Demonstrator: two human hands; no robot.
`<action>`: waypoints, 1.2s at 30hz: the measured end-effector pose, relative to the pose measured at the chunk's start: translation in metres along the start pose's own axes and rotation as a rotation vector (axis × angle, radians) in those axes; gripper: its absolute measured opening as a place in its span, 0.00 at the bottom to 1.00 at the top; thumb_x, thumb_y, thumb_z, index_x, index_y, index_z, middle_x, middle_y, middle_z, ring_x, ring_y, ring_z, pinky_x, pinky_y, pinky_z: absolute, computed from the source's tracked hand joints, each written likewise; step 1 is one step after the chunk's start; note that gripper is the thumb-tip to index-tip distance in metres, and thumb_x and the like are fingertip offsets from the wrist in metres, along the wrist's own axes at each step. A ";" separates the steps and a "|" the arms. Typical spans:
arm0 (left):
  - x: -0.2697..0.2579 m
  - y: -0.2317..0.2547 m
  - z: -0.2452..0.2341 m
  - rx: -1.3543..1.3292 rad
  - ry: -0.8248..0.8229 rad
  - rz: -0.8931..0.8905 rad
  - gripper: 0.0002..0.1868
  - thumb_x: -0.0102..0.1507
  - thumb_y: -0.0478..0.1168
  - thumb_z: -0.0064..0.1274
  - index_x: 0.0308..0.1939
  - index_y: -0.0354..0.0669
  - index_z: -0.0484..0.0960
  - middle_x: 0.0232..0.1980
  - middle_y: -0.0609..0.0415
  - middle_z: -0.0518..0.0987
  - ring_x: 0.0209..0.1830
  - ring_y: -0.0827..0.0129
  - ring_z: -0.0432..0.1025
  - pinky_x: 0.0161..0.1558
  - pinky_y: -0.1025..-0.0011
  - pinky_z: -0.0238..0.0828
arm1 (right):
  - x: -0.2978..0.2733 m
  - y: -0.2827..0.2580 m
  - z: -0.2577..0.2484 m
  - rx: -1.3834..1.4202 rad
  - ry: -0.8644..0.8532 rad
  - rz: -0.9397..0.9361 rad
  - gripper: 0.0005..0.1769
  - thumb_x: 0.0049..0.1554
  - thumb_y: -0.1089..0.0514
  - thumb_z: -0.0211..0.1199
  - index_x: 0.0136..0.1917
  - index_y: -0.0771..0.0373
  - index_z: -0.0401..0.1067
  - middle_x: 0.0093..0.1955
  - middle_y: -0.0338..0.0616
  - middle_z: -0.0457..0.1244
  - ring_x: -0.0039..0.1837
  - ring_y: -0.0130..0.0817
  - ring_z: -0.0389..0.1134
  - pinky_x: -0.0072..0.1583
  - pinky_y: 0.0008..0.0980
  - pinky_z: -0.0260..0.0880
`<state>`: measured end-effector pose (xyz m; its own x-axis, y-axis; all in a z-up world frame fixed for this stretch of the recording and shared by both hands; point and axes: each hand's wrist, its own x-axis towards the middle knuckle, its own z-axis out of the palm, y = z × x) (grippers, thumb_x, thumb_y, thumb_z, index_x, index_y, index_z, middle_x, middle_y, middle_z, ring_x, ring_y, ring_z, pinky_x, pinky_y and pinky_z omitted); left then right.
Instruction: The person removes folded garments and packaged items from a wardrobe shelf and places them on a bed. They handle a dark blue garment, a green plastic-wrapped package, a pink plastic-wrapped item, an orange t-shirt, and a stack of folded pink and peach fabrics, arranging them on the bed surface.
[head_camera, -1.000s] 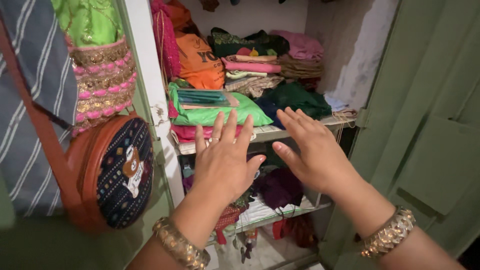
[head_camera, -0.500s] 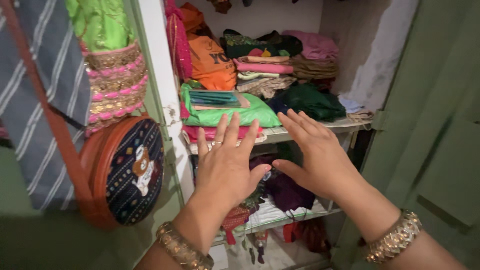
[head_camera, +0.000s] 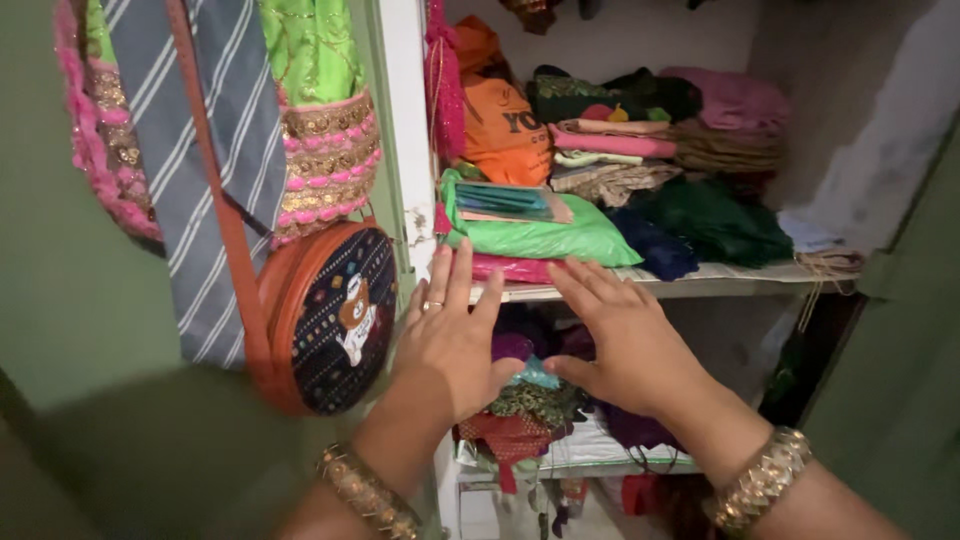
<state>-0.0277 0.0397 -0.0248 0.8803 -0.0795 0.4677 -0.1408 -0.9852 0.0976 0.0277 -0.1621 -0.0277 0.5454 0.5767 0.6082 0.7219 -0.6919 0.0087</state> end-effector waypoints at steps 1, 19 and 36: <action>-0.002 0.001 -0.001 0.022 -0.010 -0.013 0.55 0.52 0.57 0.67 0.79 0.57 0.55 0.85 0.43 0.33 0.82 0.50 0.27 0.75 0.50 0.32 | 0.000 0.002 0.001 0.001 0.000 0.005 0.58 0.43 0.42 0.76 0.80 0.55 0.53 0.80 0.53 0.51 0.80 0.57 0.49 0.72 0.55 0.47; 0.017 0.051 0.012 0.043 0.097 0.124 0.59 0.51 0.59 0.67 0.80 0.60 0.50 0.84 0.49 0.44 0.82 0.56 0.35 0.73 0.40 0.25 | -0.027 0.059 -0.019 -0.045 0.064 0.138 0.56 0.48 0.37 0.71 0.77 0.68 0.50 0.75 0.60 0.54 0.78 0.55 0.50 0.72 0.53 0.50; 0.016 0.094 0.022 -0.050 0.213 0.275 0.57 0.49 0.61 0.68 0.78 0.64 0.56 0.83 0.41 0.46 0.80 0.45 0.35 0.71 0.36 0.30 | -0.070 0.081 -0.057 -0.179 0.104 0.181 0.54 0.45 0.39 0.74 0.76 0.65 0.56 0.77 0.57 0.54 0.78 0.55 0.51 0.71 0.50 0.53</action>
<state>-0.0170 -0.0578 -0.0272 0.6933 -0.3019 0.6544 -0.3859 -0.9224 -0.0168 0.0238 -0.2835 -0.0239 0.6059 0.3952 0.6904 0.5245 -0.8510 0.0269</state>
